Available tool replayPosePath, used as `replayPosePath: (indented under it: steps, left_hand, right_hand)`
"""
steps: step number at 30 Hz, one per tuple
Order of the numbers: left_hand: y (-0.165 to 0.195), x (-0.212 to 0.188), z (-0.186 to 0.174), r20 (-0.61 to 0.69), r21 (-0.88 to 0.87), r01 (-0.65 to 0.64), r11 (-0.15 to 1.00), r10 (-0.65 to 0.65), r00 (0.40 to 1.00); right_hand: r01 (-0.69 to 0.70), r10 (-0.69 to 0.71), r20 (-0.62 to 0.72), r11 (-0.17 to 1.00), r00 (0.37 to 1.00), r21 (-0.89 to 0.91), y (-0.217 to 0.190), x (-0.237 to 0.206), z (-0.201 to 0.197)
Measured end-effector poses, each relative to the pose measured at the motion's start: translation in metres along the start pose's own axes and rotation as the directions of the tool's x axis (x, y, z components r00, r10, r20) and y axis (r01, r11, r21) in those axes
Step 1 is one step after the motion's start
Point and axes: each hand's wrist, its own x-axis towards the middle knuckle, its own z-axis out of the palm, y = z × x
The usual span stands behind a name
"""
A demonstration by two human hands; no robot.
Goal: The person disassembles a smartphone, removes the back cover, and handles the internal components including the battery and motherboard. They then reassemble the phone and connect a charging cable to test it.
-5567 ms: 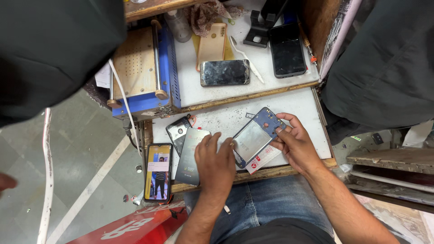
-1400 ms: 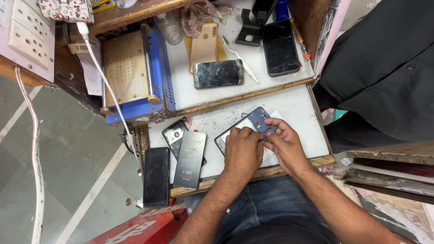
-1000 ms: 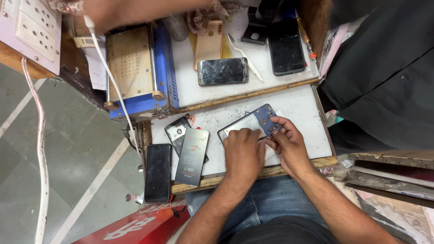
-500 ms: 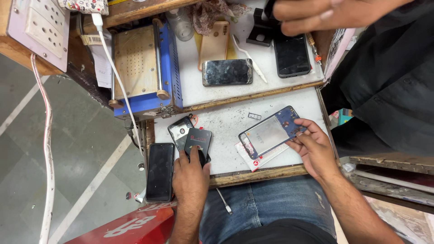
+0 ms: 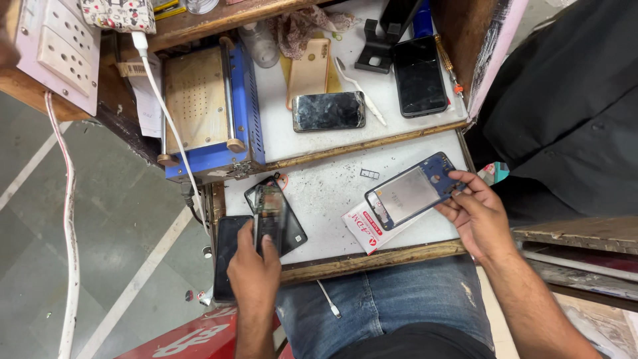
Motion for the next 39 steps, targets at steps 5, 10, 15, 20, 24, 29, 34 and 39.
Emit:
replayPosePath:
  steps: [5,10,15,20,24,29,34,39]
  left_hand:
    - [0.019,0.001,0.039,0.256,-0.521,-0.085,0.85,0.25,0.934]
    - [0.059,-0.001,0.08,0.436,-0.507,-0.105,0.855,0.36,0.825]
    - [0.066,0.007,0.084,0.286,-0.204,-0.404,0.892,0.449,0.846]
    - [0.037,0.066,0.064,-0.184,0.25,-0.326,0.912,0.375,0.909]
    - [0.032,0.093,0.061,-0.169,0.332,-0.187,0.924,0.253,0.952]
    - [0.033,0.092,0.069,-0.161,0.337,-0.196,0.921,0.262,0.952]
    - [0.033,0.092,0.068,-0.159,0.318,-0.22,0.922,0.281,0.946]
    - [0.038,0.088,0.067,-0.068,0.377,-0.225,0.899,0.269,0.961]
  right_hand:
    - [0.039,-0.038,-0.011,0.999,0.999,0.025,-0.009,0.0,-0.003]
    - [0.034,-0.035,-0.04,0.999,0.999,-0.014,-0.013,-0.001,-0.004]
    - [0.014,-0.014,-0.044,1.0,0.999,-0.003,-0.011,-0.001,-0.003]
    - [0.023,-0.023,-0.019,1.0,1.0,0.015,-0.007,0.002,0.0]
    - [0.073,-0.08,0.068,0.992,0.994,0.101,-0.006,0.004,0.001]
    - [0.048,-0.047,-0.027,0.998,0.999,0.04,-0.009,0.007,-0.001]
    - [0.089,-0.088,-0.017,0.995,0.996,0.042,-0.015,0.009,-0.005]
    - [0.086,-0.086,-0.042,0.996,0.995,0.004,-0.02,0.008,-0.007]
